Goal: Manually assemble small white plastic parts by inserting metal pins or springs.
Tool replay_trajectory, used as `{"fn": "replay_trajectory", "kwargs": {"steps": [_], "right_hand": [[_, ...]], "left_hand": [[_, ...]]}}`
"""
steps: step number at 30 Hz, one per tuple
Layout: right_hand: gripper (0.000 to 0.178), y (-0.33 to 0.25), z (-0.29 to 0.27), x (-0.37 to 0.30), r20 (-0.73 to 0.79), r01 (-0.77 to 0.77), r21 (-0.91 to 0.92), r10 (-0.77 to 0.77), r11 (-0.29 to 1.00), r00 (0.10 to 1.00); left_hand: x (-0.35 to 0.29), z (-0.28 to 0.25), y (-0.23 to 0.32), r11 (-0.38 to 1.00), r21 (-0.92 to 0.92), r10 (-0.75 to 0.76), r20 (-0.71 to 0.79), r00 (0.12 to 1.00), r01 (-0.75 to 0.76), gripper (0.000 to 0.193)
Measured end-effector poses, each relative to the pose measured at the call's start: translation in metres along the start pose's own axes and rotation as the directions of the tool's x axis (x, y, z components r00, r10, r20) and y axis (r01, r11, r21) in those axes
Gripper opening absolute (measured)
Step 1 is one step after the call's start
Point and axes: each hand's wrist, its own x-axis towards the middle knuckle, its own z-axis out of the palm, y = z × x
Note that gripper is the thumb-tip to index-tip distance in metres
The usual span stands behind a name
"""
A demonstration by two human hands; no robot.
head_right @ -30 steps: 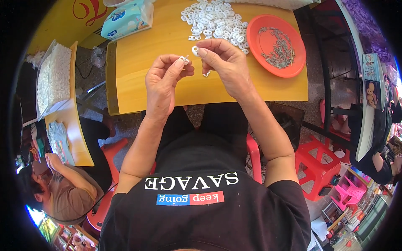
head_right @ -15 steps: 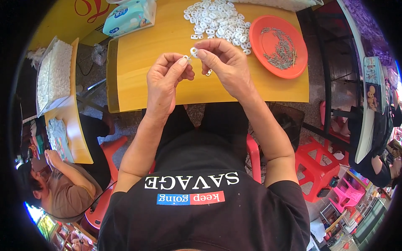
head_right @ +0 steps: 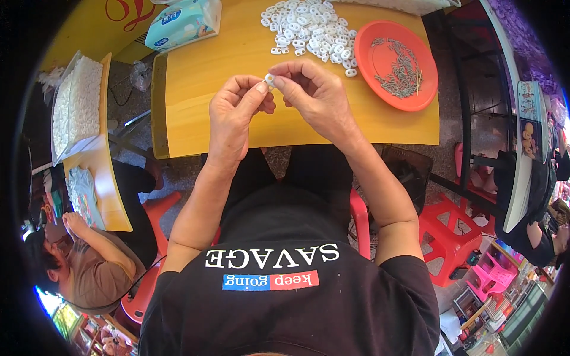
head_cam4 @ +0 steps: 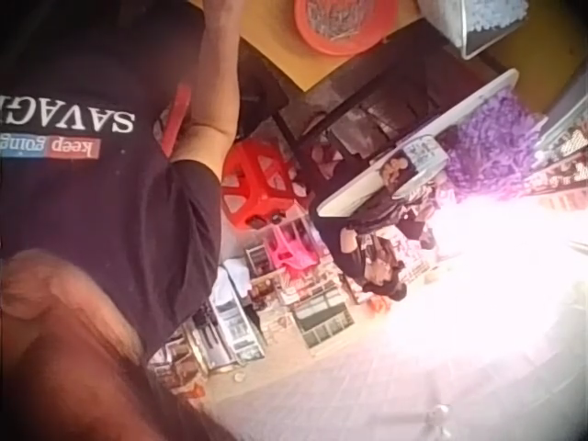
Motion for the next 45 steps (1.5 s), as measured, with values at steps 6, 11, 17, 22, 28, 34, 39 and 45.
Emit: {"fn": "replay_trajectory", "kwargs": {"steps": [6, 11, 17, 22, 28, 34, 39, 45], "right_hand": [[0.016, 0.0, 0.001, -0.001, -0.023, 0.01, -0.029, -0.011, 1.0, 1.0], [0.018, 0.004, 0.008, -0.005, -0.043, 0.044, 0.072, -0.041, 0.996, 0.998], [0.02, 0.008, 0.001, -0.002, 0.006, -0.079, 0.253, 0.08, 0.964, 0.997], [0.034, 0.001, 0.001, -0.002, 0.128, -0.221, 0.504, 0.181, 0.835, 0.975], [0.059, -0.006, 0.008, -0.009, 0.231, -0.339, 0.606, 0.249, 0.719, 0.941], [0.066, -0.008, 0.021, -0.013, 0.265, -0.371, 0.595, 0.262, 0.712, 0.928], [0.07, -0.011, 0.028, -0.013, 0.24, -0.349, 0.586, 0.255, 0.731, 0.937], [0.069, 0.0, 0.033, -0.011, 0.256, -0.337, 0.656, 0.221, 0.675, 0.941]], "left_hand": [[-0.002, 0.0, -0.001, 0.999, -0.05, 0.003, 0.005, 1.0, -0.002, 0.015], [-0.003, 0.002, -0.002, 0.996, -0.085, 0.002, 0.009, 1.0, -0.001, 0.013], [-0.001, -0.001, -0.001, 0.994, -0.113, -0.006, 0.044, 0.999, 0.011, 0.012], [-0.008, -0.005, -0.004, 0.982, -0.121, 0.161, 0.145, 0.976, -0.144, 0.023], [-0.01, -0.008, -0.006, 0.967, -0.08, 0.254, 0.294, 0.921, -0.241, 0.029], [-0.019, -0.012, -0.009, 0.985, -0.111, 0.158, 0.274, 0.949, -0.132, 0.026], [-0.019, -0.015, -0.009, 0.976, -0.162, 0.182, 0.248, 0.952, -0.144, 0.024], [-0.018, -0.017, -0.009, 0.966, -0.229, 0.168, 0.199, 0.966, -0.121, 0.024]]}}
